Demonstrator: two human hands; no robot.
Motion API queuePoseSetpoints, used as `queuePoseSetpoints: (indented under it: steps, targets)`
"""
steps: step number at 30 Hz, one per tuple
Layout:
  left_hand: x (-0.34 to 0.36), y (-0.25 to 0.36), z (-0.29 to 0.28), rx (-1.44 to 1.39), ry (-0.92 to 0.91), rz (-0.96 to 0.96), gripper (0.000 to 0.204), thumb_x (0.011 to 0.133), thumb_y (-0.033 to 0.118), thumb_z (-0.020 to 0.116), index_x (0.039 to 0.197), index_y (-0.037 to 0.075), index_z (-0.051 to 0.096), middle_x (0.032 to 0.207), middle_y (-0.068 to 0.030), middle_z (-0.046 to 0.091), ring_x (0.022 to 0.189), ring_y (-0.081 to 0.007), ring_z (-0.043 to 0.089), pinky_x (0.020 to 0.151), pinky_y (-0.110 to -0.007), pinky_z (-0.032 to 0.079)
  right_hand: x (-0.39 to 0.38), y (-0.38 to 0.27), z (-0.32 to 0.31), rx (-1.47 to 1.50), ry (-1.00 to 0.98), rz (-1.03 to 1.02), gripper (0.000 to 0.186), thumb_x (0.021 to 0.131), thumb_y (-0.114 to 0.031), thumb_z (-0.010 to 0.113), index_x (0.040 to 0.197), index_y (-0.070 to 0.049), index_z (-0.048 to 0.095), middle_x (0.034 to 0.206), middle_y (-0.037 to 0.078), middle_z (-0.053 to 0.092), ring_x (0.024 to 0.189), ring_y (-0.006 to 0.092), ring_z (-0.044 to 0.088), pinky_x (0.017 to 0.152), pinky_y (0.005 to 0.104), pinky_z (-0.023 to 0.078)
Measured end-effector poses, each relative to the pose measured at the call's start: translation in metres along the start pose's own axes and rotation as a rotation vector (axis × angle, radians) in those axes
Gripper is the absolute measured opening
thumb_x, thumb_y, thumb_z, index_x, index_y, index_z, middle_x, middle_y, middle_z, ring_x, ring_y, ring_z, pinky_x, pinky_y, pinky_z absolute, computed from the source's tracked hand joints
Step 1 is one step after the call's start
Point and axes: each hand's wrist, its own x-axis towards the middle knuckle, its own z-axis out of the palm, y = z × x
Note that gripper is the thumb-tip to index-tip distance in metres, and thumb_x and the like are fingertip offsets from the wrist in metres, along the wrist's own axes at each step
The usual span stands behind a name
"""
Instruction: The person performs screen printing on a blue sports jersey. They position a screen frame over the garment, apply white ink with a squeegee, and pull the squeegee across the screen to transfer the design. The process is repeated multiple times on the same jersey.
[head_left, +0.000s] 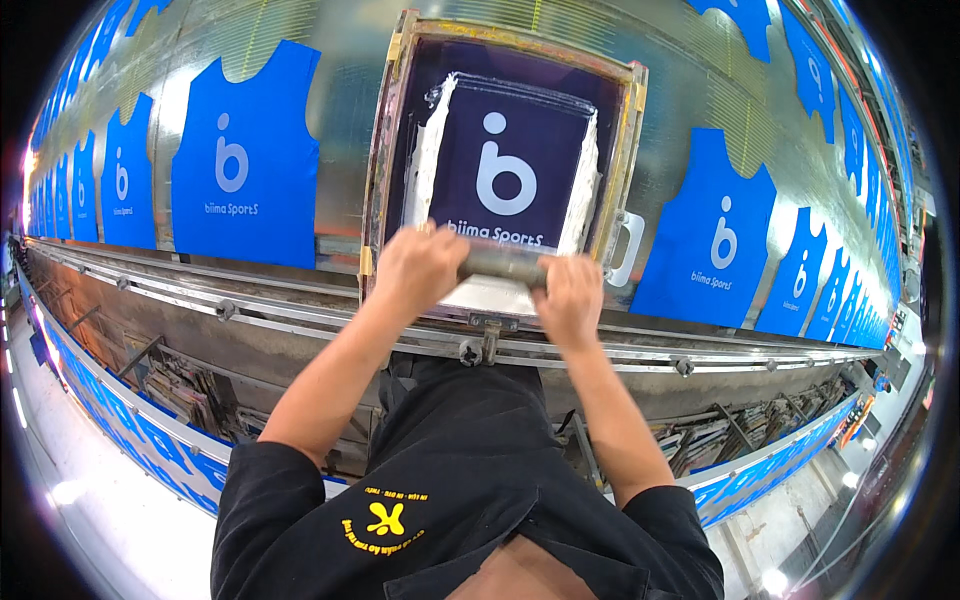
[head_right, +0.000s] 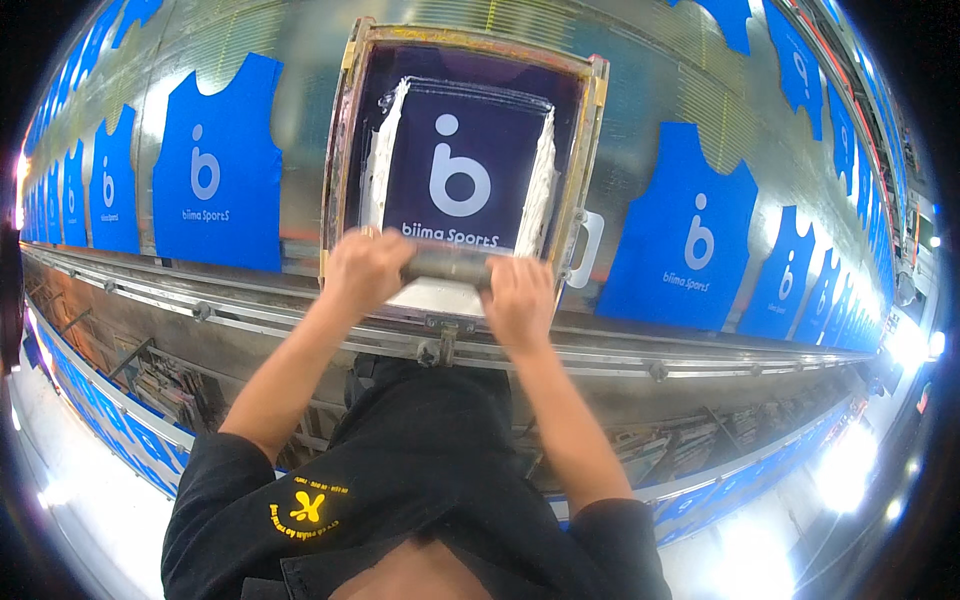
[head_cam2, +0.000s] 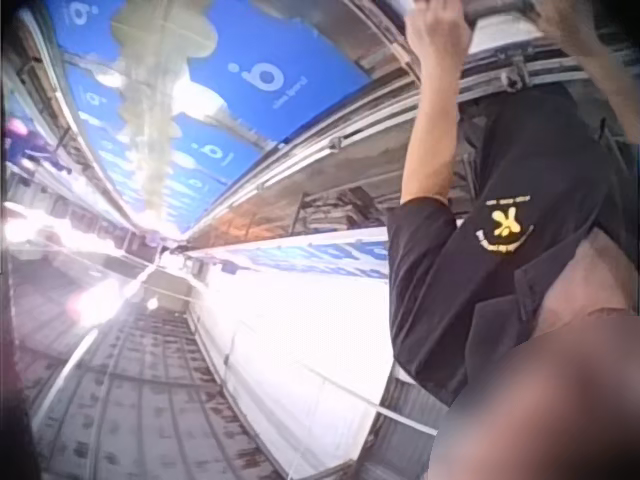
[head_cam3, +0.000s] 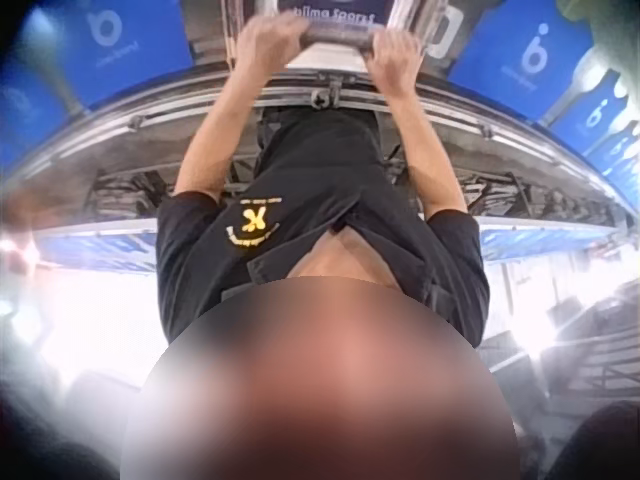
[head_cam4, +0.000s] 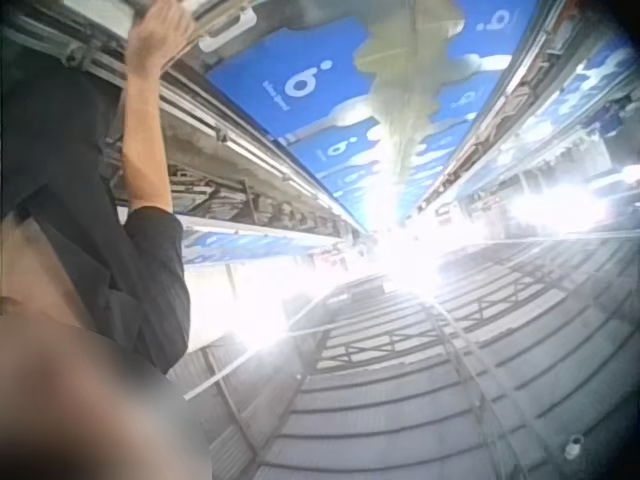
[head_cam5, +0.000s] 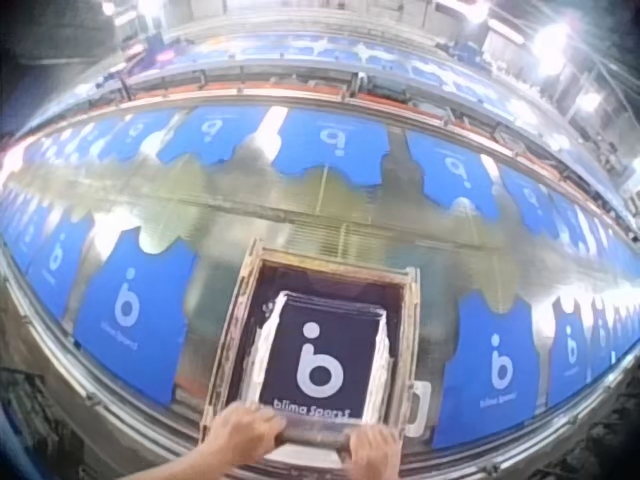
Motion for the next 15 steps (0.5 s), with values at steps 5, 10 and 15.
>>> queuePoseSetpoints:
  steps: [5,10,15]
  targets:
    - [0.025,-0.009,-0.017,-0.051,-0.293,-0.068,0.042,0.080,0.052,0.085,0.085,0.012,0.076,0.085,-0.0080,0.072,0.084,-0.0319,0.073,0.075,-0.048,0.057,0.020,0.017,-0.011,0.072,-0.163,-0.014,0.041,0.079,-0.041,0.090,0.095,-0.008,0.070,0.086,0.008,0.068,0.087,0.0293,0.066,0.080,0.0425,0.045]
    - [0.182,-0.054,-0.058,0.115,-0.280,-0.030,0.050,0.080,0.063,0.082,0.094,0.015,0.080,0.097,-0.0101,0.078,0.091,-0.0348,0.075,0.085,-0.049,0.059,0.174,0.073,-0.028,-0.047,-0.097,-0.021,0.046,0.083,-0.047,0.088,0.090,-0.005,0.070,0.087,0.016,0.071,0.085,0.0385,0.070,0.076,0.0493,0.053]
    - [0.216,-0.070,-0.040,0.133,-0.108,-0.078,0.044,0.082,0.058,0.082,0.091,0.015,0.080,0.087,-0.0069,0.078,0.091,-0.0326,0.075,0.081,-0.047,0.059,0.207,0.094,0.001,-0.001,0.011,0.102,0.041,0.082,-0.041,0.090,0.094,-0.005,0.073,0.094,0.013,0.074,0.094,0.0369,0.070,0.083,0.0493,0.054]
